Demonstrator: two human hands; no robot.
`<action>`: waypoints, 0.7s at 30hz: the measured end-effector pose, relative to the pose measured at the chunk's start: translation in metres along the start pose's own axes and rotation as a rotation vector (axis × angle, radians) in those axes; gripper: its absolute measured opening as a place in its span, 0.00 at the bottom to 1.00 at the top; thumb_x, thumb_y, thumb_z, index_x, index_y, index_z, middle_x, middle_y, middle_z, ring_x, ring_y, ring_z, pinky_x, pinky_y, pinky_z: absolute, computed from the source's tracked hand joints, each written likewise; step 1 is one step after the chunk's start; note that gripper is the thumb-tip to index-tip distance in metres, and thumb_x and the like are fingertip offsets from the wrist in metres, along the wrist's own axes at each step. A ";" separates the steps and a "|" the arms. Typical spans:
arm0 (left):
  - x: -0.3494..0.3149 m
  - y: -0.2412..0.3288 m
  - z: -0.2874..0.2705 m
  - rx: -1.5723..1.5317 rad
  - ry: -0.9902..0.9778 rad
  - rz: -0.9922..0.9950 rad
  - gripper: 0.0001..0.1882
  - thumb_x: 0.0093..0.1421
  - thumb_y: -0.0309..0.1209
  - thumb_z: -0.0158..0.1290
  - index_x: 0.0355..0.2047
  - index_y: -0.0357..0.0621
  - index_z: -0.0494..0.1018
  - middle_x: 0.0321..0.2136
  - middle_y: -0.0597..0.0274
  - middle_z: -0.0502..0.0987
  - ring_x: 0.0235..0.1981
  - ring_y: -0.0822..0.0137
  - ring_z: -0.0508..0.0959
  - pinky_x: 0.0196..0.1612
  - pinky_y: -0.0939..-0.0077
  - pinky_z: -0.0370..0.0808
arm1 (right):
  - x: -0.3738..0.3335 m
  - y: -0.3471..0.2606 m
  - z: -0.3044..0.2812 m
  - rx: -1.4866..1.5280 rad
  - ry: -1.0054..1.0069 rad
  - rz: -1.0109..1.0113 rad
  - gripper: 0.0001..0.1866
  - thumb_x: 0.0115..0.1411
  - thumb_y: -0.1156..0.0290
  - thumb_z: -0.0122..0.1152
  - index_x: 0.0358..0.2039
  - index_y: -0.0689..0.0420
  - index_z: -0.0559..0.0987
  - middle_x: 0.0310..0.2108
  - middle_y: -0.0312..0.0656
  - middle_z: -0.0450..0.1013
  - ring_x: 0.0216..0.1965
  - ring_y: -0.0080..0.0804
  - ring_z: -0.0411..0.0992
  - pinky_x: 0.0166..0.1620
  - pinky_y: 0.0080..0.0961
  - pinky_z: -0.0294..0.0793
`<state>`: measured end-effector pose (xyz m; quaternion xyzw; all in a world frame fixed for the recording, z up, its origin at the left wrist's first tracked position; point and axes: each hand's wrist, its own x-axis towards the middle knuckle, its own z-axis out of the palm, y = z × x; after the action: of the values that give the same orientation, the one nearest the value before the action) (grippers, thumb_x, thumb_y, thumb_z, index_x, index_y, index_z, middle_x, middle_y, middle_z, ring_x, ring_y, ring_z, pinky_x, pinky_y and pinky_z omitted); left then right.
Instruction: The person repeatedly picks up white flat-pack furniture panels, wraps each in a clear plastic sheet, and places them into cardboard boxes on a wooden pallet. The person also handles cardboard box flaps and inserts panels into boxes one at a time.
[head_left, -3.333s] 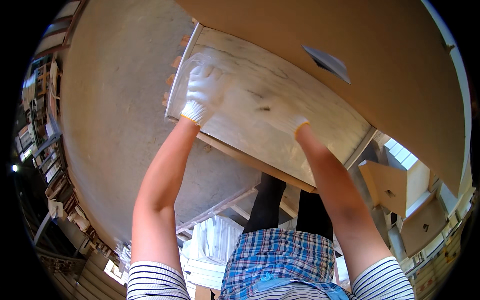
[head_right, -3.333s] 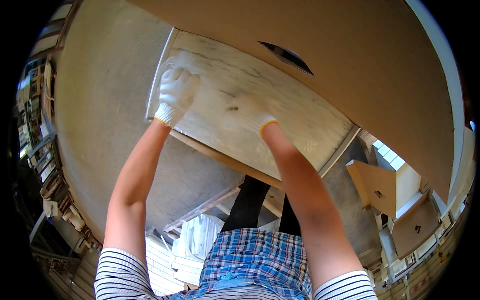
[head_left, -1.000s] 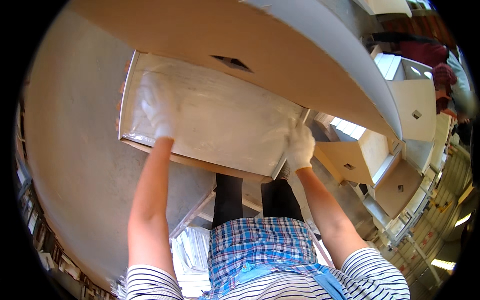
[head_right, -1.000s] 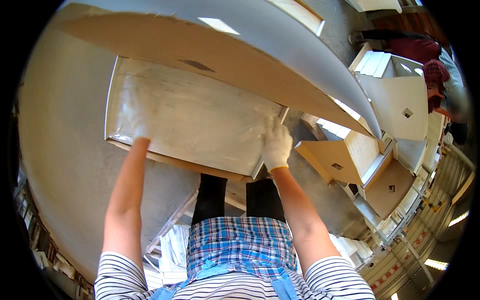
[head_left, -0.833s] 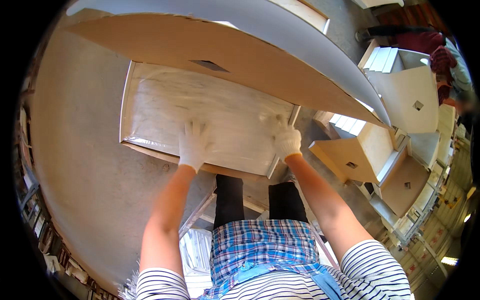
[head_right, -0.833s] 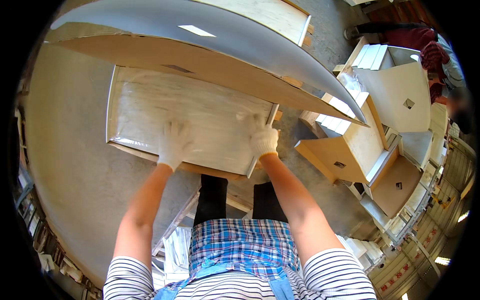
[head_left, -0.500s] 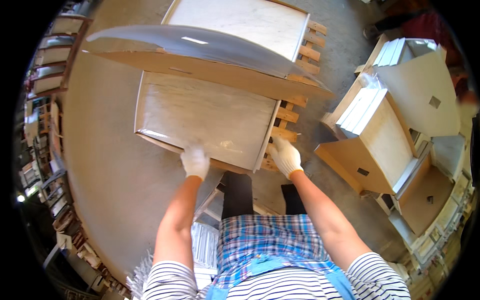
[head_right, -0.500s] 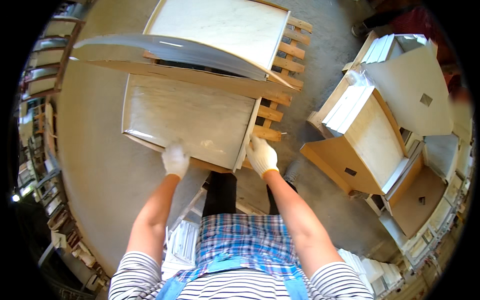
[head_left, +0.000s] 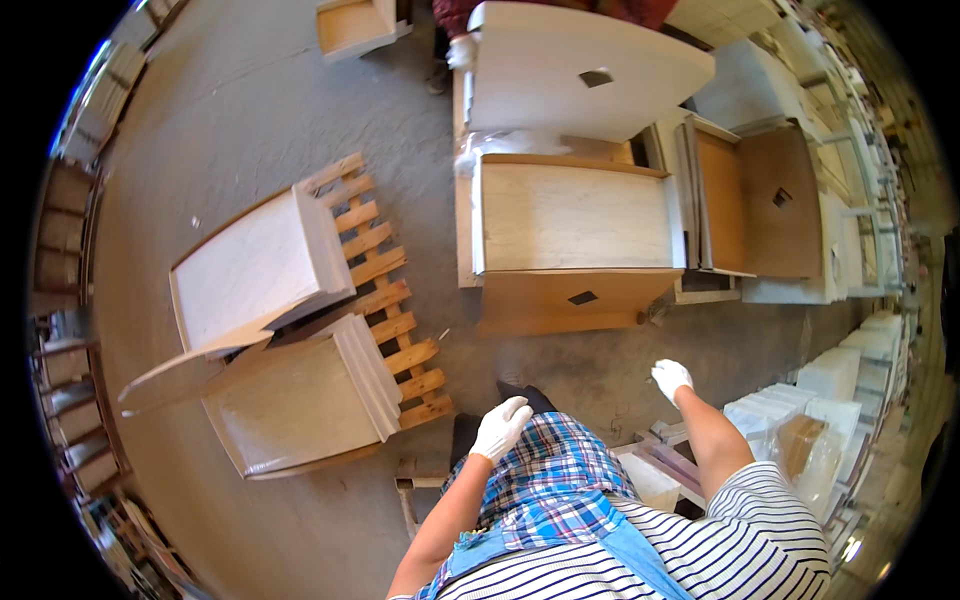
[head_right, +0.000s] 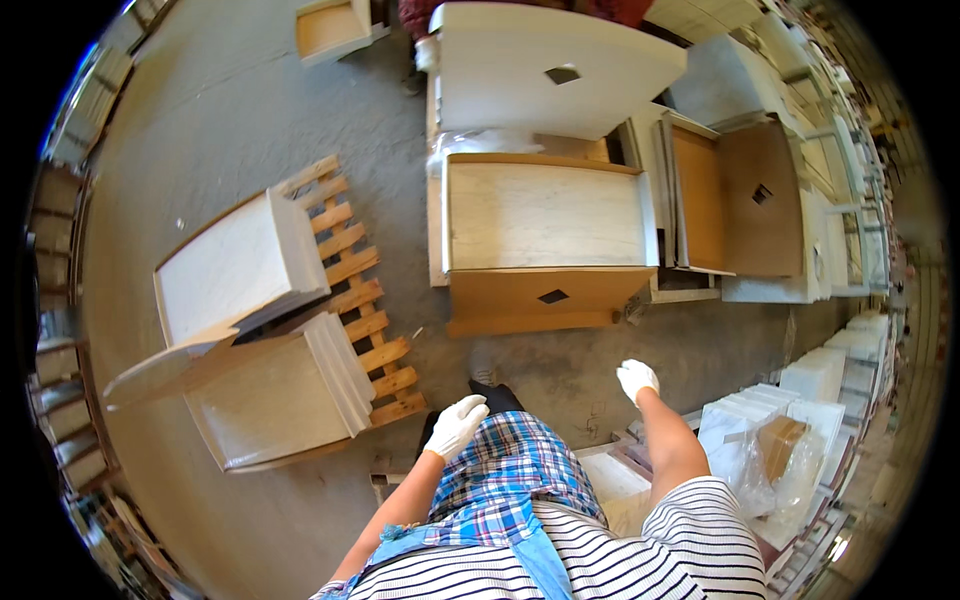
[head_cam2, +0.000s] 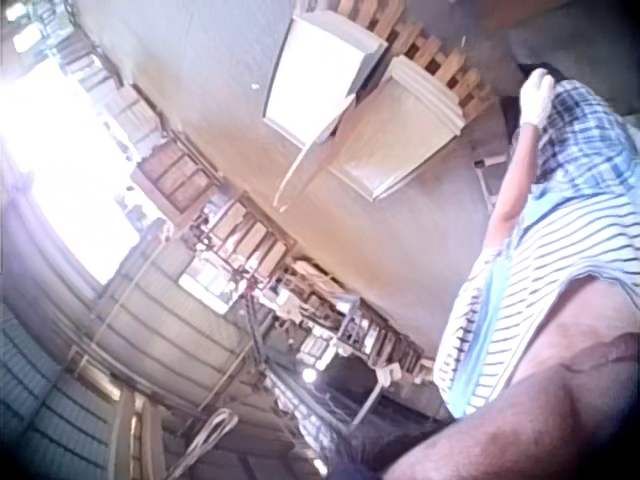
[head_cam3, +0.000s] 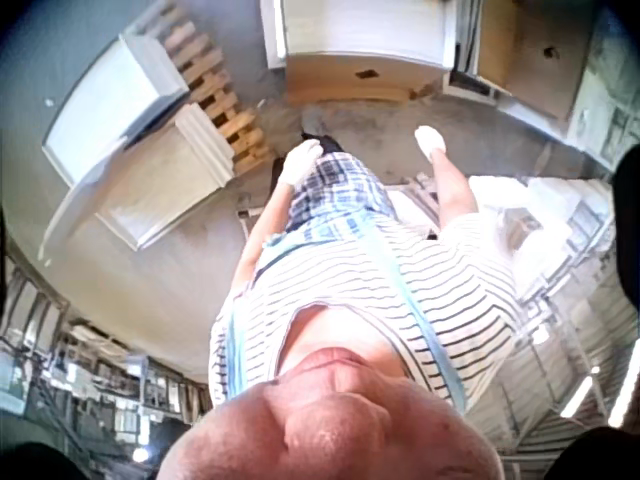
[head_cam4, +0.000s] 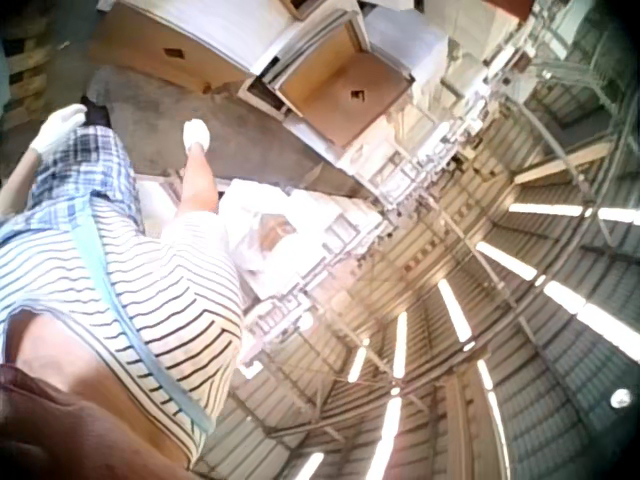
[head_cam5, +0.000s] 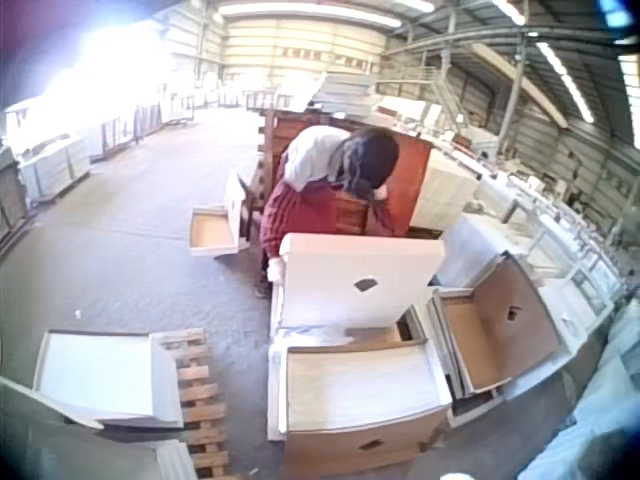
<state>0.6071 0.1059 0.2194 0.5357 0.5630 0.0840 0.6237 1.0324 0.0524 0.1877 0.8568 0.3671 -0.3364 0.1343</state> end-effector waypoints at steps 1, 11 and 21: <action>-0.002 0.009 -0.009 0.012 -0.019 0.039 0.23 0.62 0.46 0.50 0.49 0.41 0.76 0.47 0.45 0.78 0.51 0.49 0.77 0.54 0.64 0.72 | -0.020 0.014 -0.010 -0.016 -0.007 0.037 0.23 0.59 0.55 0.57 0.50 0.56 0.79 0.53 0.47 0.75 0.56 0.45 0.71 0.58 0.35 0.69; 0.015 -0.078 -0.086 0.471 0.134 -0.179 0.23 0.59 0.47 0.48 0.36 0.39 0.79 0.37 0.41 0.80 0.42 0.44 0.79 0.47 0.55 0.73 | -0.050 0.097 0.009 -0.155 -0.166 0.010 0.22 0.57 0.51 0.54 0.49 0.45 0.80 0.55 0.40 0.73 0.56 0.43 0.71 0.58 0.38 0.69; 0.176 -0.031 0.041 -0.084 0.202 -0.437 0.22 0.59 0.44 0.49 0.42 0.37 0.79 0.36 0.47 0.82 0.41 0.55 0.81 0.47 0.66 0.74 | 0.219 -0.031 -0.102 -0.358 -0.102 -0.273 0.25 0.62 0.52 0.50 0.56 0.48 0.74 0.55 0.47 0.72 0.56 0.47 0.69 0.58 0.41 0.68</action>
<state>0.6865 0.1942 0.0797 0.3638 0.7211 0.0237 0.5892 1.1699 0.2406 0.1154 0.7434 0.5262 -0.3241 0.2556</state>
